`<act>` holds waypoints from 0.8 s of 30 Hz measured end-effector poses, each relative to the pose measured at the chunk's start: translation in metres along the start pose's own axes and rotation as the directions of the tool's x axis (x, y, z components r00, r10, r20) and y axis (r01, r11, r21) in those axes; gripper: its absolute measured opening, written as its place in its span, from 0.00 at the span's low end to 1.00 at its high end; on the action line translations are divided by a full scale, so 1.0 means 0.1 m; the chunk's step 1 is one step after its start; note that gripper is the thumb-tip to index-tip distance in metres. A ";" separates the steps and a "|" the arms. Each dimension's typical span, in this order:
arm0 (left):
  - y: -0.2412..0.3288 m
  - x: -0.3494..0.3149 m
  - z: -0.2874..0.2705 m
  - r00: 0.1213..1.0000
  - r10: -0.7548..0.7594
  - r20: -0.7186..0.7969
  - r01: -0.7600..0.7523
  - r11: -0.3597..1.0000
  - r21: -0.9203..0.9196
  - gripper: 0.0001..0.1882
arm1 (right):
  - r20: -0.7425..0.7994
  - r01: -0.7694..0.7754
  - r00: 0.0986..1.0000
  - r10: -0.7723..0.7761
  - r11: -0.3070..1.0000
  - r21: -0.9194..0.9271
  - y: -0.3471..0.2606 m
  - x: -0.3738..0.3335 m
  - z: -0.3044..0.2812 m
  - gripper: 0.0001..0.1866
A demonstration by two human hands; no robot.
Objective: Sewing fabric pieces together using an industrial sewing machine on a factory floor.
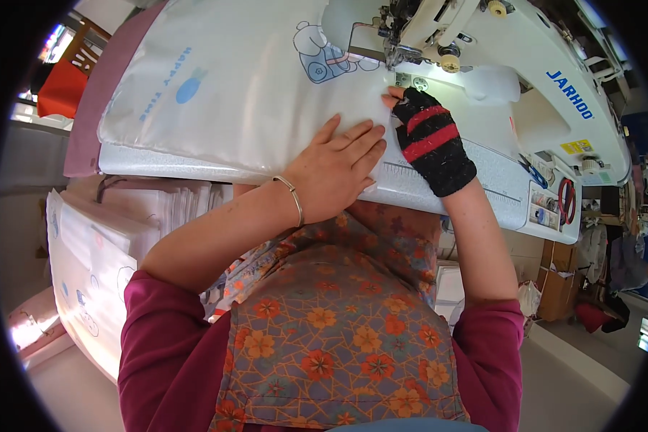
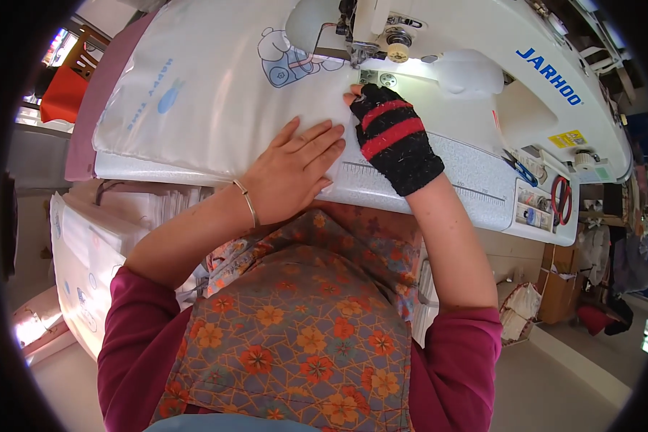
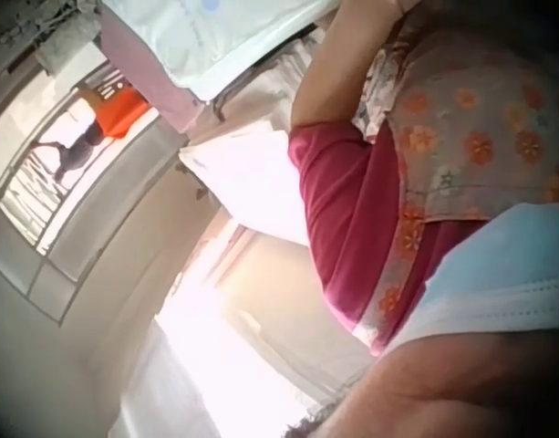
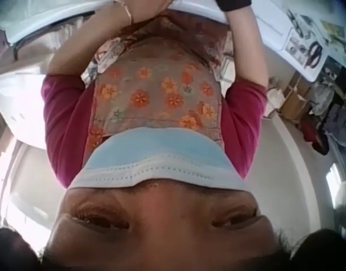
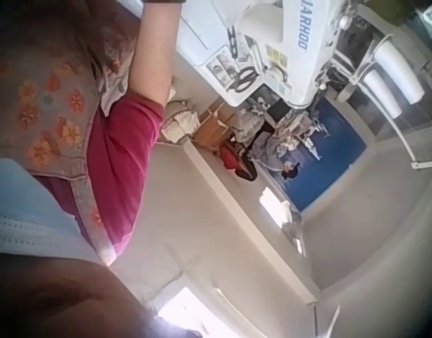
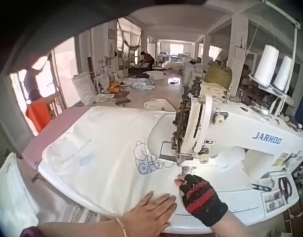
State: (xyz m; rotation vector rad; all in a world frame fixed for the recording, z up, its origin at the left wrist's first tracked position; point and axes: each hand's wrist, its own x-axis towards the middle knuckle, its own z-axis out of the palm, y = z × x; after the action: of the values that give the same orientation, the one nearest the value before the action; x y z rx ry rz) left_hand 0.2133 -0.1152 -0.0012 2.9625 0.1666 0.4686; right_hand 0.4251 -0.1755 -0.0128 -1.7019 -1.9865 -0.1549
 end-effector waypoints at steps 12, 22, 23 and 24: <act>-0.06 0.11 0.04 0.995 -0.093 -0.034 0.092 0.995 -0.036 0.23 | -0.044 0.021 0.999 -0.024 0.998 -0.058 -0.01 0.00 0.02 0.19; -0.67 0.50 0.06 0.990 -0.028 -0.136 0.019 0.997 -0.069 0.19 | 0.012 -0.035 0.999 0.036 0.996 -0.077 -0.06 0.07 0.02 0.21; -0.73 0.54 0.08 0.988 -0.014 -0.152 0.004 0.998 -0.061 0.19 | -0.015 -0.025 1.000 0.024 0.996 -0.090 -0.06 0.09 0.03 0.21; -0.79 0.59 0.09 0.988 -0.016 -0.153 0.006 0.998 -0.062 0.19 | -0.043 -0.015 0.999 0.011 0.995 -0.102 -0.05 0.11 0.04 0.21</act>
State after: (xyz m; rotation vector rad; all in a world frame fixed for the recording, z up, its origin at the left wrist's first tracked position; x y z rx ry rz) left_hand 0.2648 -0.0309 -0.0040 2.8636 0.1812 0.6887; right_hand 0.4184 -0.1653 -0.0099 -1.7598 -1.9668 -0.2908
